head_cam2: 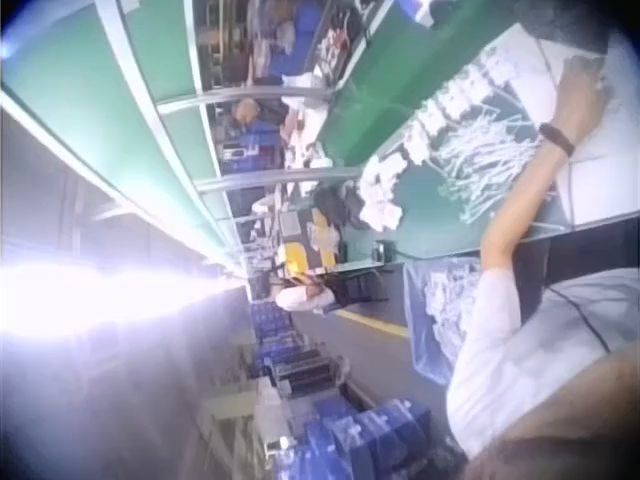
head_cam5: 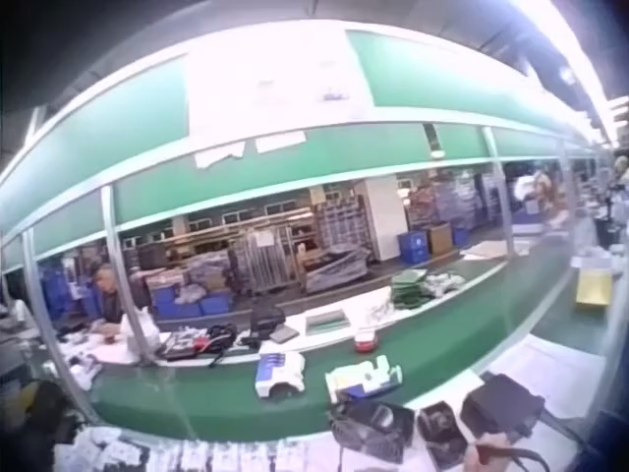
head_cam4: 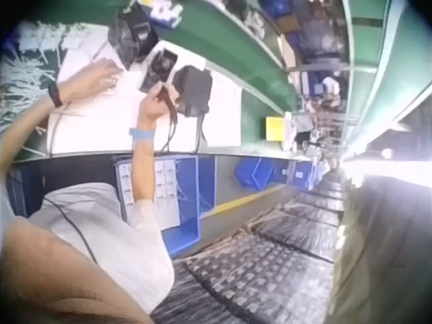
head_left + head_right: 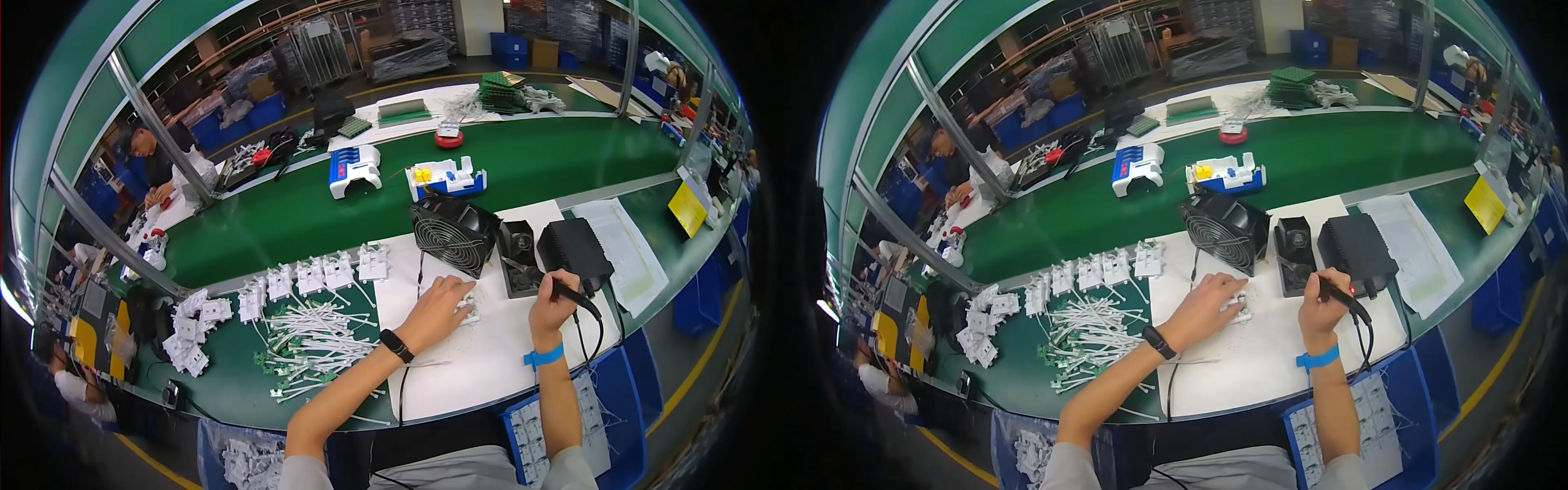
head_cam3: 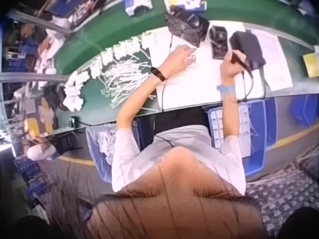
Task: Soldering wires to small electronic circuit boards and organizing them into a container.
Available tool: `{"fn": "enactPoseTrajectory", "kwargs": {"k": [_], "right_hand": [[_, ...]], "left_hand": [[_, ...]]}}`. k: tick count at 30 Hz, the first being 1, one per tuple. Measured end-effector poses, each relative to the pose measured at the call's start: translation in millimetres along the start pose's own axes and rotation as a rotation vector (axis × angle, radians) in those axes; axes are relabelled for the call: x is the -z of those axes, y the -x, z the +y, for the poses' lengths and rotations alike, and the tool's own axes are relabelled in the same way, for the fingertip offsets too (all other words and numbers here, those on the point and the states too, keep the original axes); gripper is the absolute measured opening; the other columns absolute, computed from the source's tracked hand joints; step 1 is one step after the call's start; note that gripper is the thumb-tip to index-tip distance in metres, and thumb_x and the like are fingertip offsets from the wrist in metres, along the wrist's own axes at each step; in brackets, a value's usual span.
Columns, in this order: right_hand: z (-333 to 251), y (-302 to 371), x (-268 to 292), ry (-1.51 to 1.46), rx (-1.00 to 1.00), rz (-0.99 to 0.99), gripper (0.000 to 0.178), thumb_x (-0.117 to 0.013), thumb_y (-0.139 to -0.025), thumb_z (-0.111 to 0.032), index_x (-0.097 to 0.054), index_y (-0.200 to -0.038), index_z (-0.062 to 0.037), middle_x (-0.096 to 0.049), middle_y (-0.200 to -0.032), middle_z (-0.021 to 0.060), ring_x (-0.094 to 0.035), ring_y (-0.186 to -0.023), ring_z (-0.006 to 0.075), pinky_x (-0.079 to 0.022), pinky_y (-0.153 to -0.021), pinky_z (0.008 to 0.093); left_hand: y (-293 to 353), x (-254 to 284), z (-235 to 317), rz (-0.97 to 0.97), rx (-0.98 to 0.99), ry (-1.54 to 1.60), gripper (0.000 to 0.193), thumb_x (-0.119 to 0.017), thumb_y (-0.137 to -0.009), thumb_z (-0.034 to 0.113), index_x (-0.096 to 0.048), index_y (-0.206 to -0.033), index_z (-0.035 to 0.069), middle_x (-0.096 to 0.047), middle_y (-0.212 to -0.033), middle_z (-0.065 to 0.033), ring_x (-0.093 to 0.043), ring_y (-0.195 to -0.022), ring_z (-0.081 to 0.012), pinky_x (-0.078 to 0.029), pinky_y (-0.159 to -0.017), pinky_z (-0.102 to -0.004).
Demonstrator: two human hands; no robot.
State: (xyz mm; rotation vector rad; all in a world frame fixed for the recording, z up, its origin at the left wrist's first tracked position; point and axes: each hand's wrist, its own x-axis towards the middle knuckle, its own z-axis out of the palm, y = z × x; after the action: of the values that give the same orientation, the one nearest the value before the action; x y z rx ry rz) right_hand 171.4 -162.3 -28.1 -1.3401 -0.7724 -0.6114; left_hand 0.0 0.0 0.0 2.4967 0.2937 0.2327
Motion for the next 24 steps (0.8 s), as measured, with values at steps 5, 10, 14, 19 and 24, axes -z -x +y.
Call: {"fn": "enactPoseTrajectory", "kwargs": {"k": [5,10,14,19,24], "right_hand": [[-6,6,9,0.006,-0.086,-0.004,0.01,-0.068,-0.091,-0.005,-0.059,-0.096,-0.0033,-0.056,-0.081,0.0022,-0.049,-0.066,0.0071,-0.038,-0.056,0.0217],[-18,13,9,0.002,-0.083,-0.158,0.012,-0.068,-0.091,-0.003,-0.058,-0.096,-0.0032,-0.057,-0.086,0.0027,-0.05,-0.067,0.0066,-0.041,-0.056,0.021],[-21,18,5,-0.125,-0.19,-0.262,0.012,-0.068,-0.092,-0.004,-0.056,-0.094,-0.0039,-0.056,-0.082,0.0008,-0.049,-0.066,0.0045,-0.039,-0.054,0.0194],[-23,21,3,-0.149,-0.259,-0.382,0.013,-0.068,-0.092,-0.004,-0.055,-0.093,-0.0044,-0.056,-0.073,-0.0012,-0.045,-0.059,0.0027,-0.035,-0.051,0.0193],[-21,22,1,-0.169,-0.269,-0.425,0.015,-0.068,-0.091,-0.005,-0.053,-0.091,-0.005,-0.055,-0.065,-0.0007,-0.044,-0.052,0.0036,-0.034,-0.048,0.0208]], "left_hand": [[21,-5,16,0.219,-0.101,-0.158,0.055,-0.072,-0.089,0.025,-0.056,-0.135,-0.002,-0.059,-0.125,-0.0175,-0.052,-0.119,-0.0345,-0.044,-0.101,-0.0423],[39,-6,6,0.195,-0.052,-0.119,0.058,-0.075,-0.086,0.019,-0.052,-0.136,0.001,-0.057,-0.132,-0.0186,-0.053,-0.123,-0.0362,-0.044,-0.104,-0.0421],[40,-10,-6,0.228,-0.094,-0.082,0.052,-0.072,-0.088,0.016,-0.053,-0.134,0.003,-0.054,-0.136,-0.0191,-0.047,-0.132,-0.0364,-0.04,-0.111,-0.0416],[40,-13,-7,0.223,-0.194,-0.192,0.038,-0.072,-0.087,0.009,-0.062,-0.124,0.008,-0.052,-0.141,-0.0198,-0.047,-0.133,-0.0403,-0.039,-0.113,-0.0472],[39,-12,-9,0.22,-0.202,-0.172,0.036,-0.072,-0.085,0.008,-0.065,-0.12,0.009,-0.052,-0.14,-0.0184,-0.047,-0.133,-0.039,-0.04,-0.112,-0.0475]]}}
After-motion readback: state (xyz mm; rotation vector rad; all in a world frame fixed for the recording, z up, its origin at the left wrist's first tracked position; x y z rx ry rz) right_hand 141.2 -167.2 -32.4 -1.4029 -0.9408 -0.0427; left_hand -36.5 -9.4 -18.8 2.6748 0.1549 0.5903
